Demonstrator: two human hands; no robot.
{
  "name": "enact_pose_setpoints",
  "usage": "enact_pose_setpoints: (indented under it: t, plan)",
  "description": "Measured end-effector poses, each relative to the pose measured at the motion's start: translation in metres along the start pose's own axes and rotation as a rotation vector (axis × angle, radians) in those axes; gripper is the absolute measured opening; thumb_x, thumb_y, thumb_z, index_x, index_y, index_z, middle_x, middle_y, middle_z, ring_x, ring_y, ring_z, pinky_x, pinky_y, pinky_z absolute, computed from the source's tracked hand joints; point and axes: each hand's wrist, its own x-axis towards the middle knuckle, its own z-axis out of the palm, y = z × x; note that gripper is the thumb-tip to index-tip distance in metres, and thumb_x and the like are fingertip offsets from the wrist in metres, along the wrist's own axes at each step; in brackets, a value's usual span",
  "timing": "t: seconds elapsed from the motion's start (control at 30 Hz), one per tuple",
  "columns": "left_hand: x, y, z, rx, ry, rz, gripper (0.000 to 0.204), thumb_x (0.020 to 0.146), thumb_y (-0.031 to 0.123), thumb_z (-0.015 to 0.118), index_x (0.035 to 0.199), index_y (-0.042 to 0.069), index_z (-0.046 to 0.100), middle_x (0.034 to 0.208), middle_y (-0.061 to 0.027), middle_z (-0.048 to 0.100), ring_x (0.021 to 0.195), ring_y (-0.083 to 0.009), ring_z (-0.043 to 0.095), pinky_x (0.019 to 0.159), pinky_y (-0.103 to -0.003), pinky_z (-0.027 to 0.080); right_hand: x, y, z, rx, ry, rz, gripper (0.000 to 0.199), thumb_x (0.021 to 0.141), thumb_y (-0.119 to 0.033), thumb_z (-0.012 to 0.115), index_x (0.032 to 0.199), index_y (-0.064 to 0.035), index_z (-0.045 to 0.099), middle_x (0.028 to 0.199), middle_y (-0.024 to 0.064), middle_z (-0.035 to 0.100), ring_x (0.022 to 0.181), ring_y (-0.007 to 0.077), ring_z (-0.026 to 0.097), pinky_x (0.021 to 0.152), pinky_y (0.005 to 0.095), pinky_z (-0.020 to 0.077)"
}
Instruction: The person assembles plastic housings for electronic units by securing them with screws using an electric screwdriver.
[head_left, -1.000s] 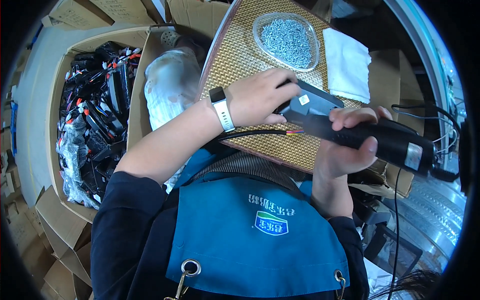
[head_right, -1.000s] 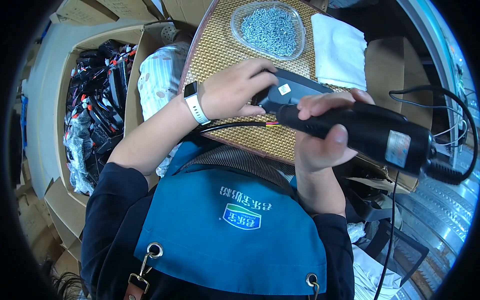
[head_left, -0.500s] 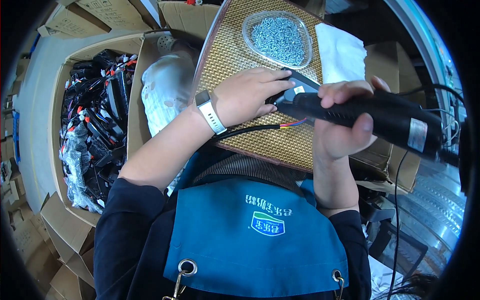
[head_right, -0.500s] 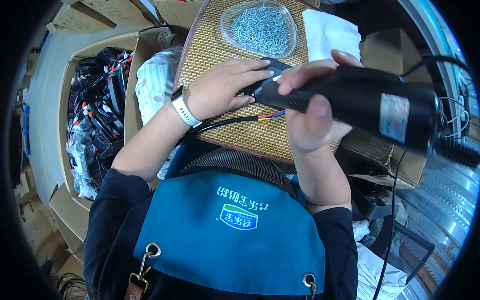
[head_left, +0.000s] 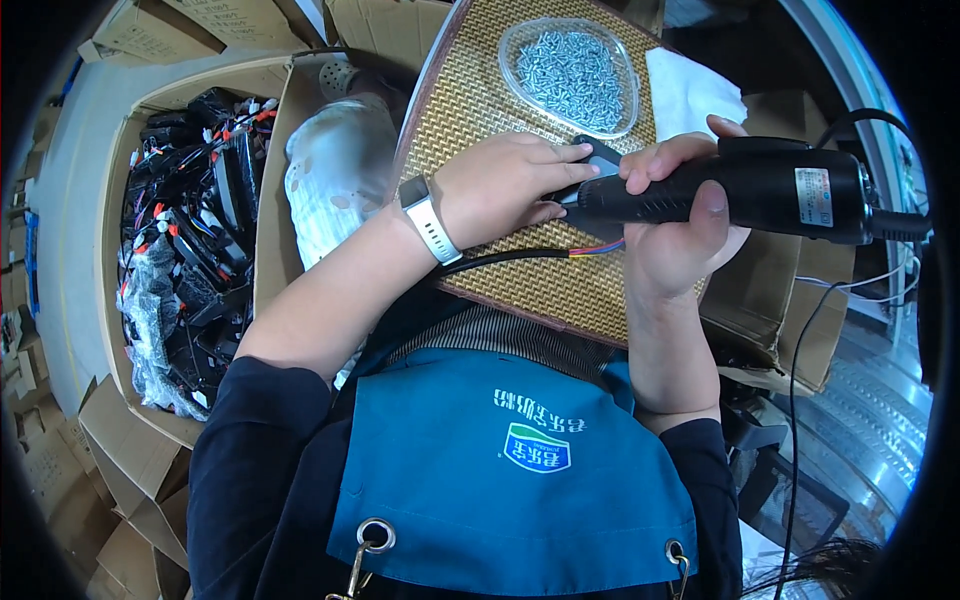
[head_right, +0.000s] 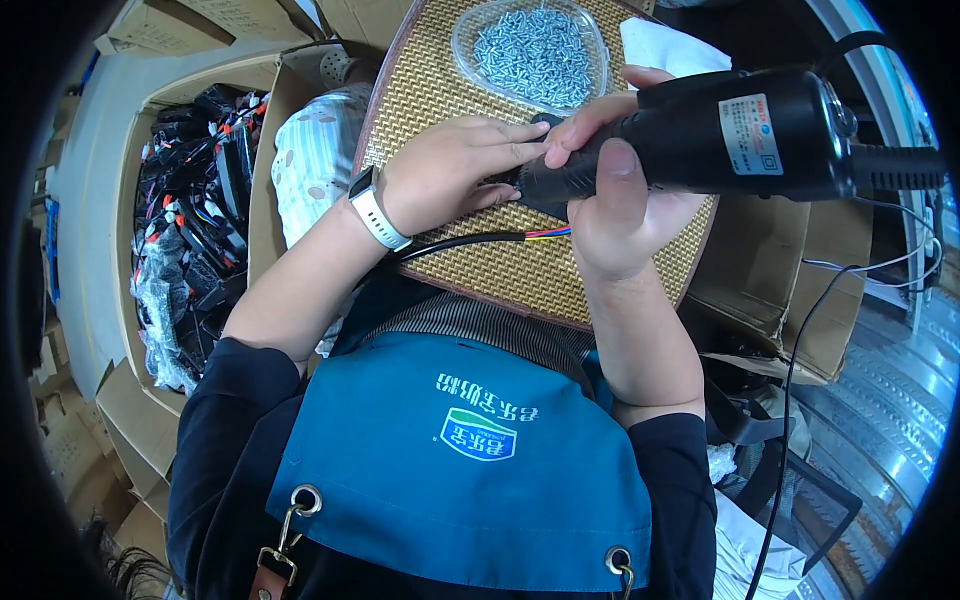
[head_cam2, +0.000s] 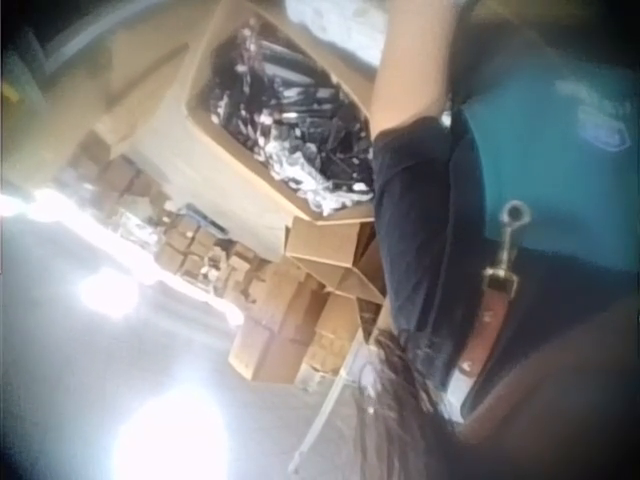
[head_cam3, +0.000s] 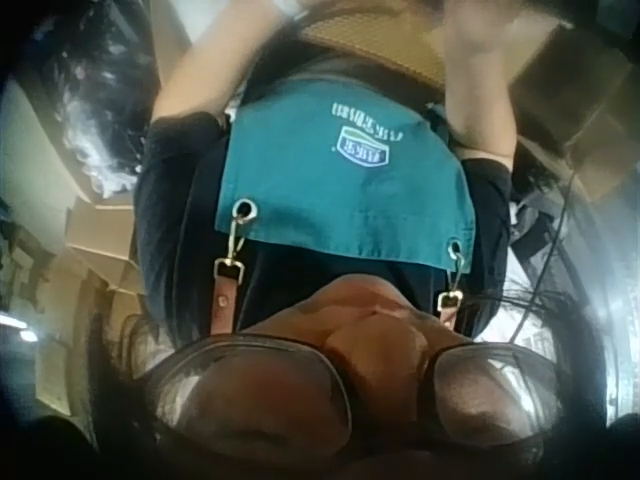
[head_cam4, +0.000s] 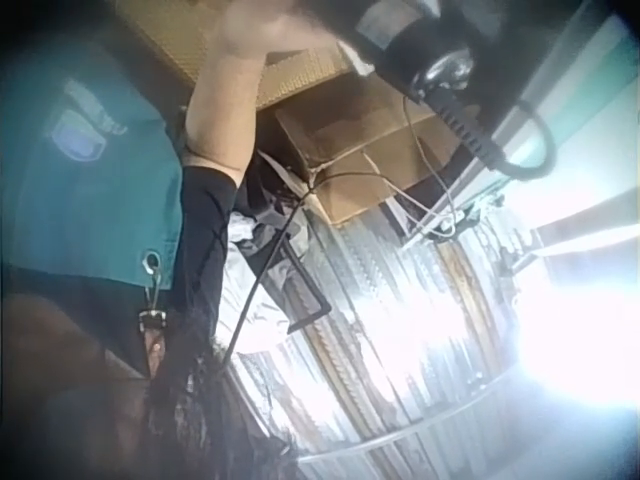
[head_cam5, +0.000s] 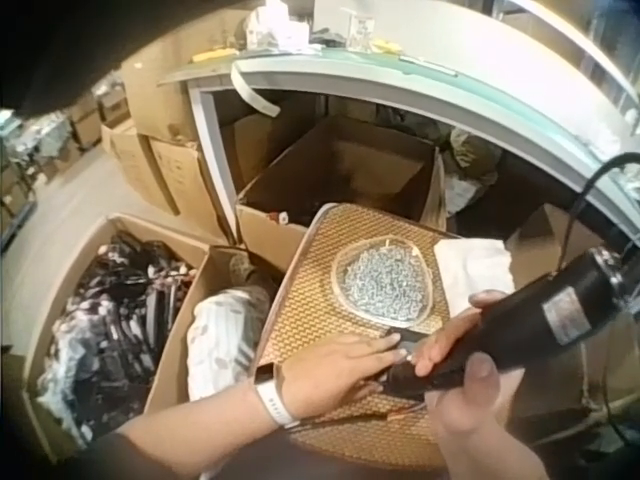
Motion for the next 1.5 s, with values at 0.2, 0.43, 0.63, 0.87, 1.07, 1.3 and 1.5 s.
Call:
enact_pose_setpoints:
  t: [0.2,0.43,0.63,0.87,1.07,1.3,1.5]
  plan:
    - [0.000,0.001,-0.002,-0.011,-0.038,-0.016,0.049,0.075,0.016,0.072,0.122,0.011,0.059,0.127,-0.0101,0.059,0.097,-0.0279,0.060,0.087,-0.038,0.047,0.005,0.007,0.005,0.186,-0.069,-0.054,0.047,0.087,-0.018,0.064,0.120,0.0066,0.040,0.075,0.0118,0.060,0.063,0.0169,0.061,0.061,0.0261,0.0501]
    - [-0.003,-0.005,0.001,0.004,-0.017,0.048,0.049,0.074,0.017,0.072,0.121,0.011,0.059,0.126,-0.0106,0.059,0.096,-0.0281,0.060,0.087,-0.039,0.047,0.003,0.002,0.008,-0.070,-0.173,0.020,0.051,0.088,-0.031,0.062,0.118,0.0036,0.040,0.075,0.0120,0.056,0.063,0.0182,0.057,0.063,0.0329,0.0497]
    - [-0.001,0.000,0.001,0.000,0.029,0.050,0.043,0.075,0.019,0.071,0.115,0.009,0.059,0.124,-0.0109,0.060,0.096,-0.0283,0.060,0.085,-0.039,0.048,-0.007,-0.011,0.005,-0.084,0.017,-0.018,0.058,0.086,-0.041,0.059,0.120,0.0016,0.039,0.076,0.0093,0.055,0.062,0.0189,0.056,0.061,0.0355,0.0484]
    - [0.006,0.012,-0.005,0.204,-0.005,0.087,0.021,0.079,0.021,0.067,0.085,0.006,0.053,0.079,-0.0101,0.051,0.080,-0.0289,0.055,0.072,-0.039,0.047,-0.009,-0.052,-0.033,0.070,0.220,-0.106,0.068,0.084,-0.051,0.056,0.123,0.0003,0.035,0.073,0.0085,0.055,0.059,0.0164,0.057,0.060,0.0352,0.0496]
    - [0.005,0.028,0.001,0.303,-0.130,-0.012,0.014,0.079,0.017,0.063,0.081,0.007,0.054,0.077,-0.0087,0.054,0.078,-0.0262,0.057,0.069,-0.037,0.049,-0.021,-0.062,-0.056,-0.009,0.307,-0.081,0.066,0.084,-0.048,0.057,0.126,-0.0021,0.035,0.075,0.0073,0.055,0.062,0.0158,0.057,0.062,0.0335,0.0485]
    - [0.021,0.028,-0.018,0.197,-0.324,-0.184,0.019,0.077,0.022,0.060,0.071,0.004,0.061,0.068,-0.0152,0.060,0.067,-0.0333,0.060,0.064,-0.044,0.049,-0.030,-0.076,-0.071,0.054,0.313,-0.082,0.051,0.086,-0.042,0.055,0.122,-0.0069,0.044,0.079,0.0059,0.050,0.066,0.0153,0.050,0.068,0.0331,0.0408]
    - [0.061,0.010,-0.046,0.091,-0.100,-0.283,0.025,0.083,0.027,0.058,0.079,0.002,0.062,0.071,-0.0169,0.061,0.065,-0.0329,0.060,0.061,-0.041,0.048,-0.039,-0.082,-0.082,-0.022,0.353,-0.091,0.063,0.083,-0.045,0.060,0.125,-0.0036,0.037,0.077,0.0071,0.054,0.064,0.0159,0.055,0.064,0.0334,0.0448]
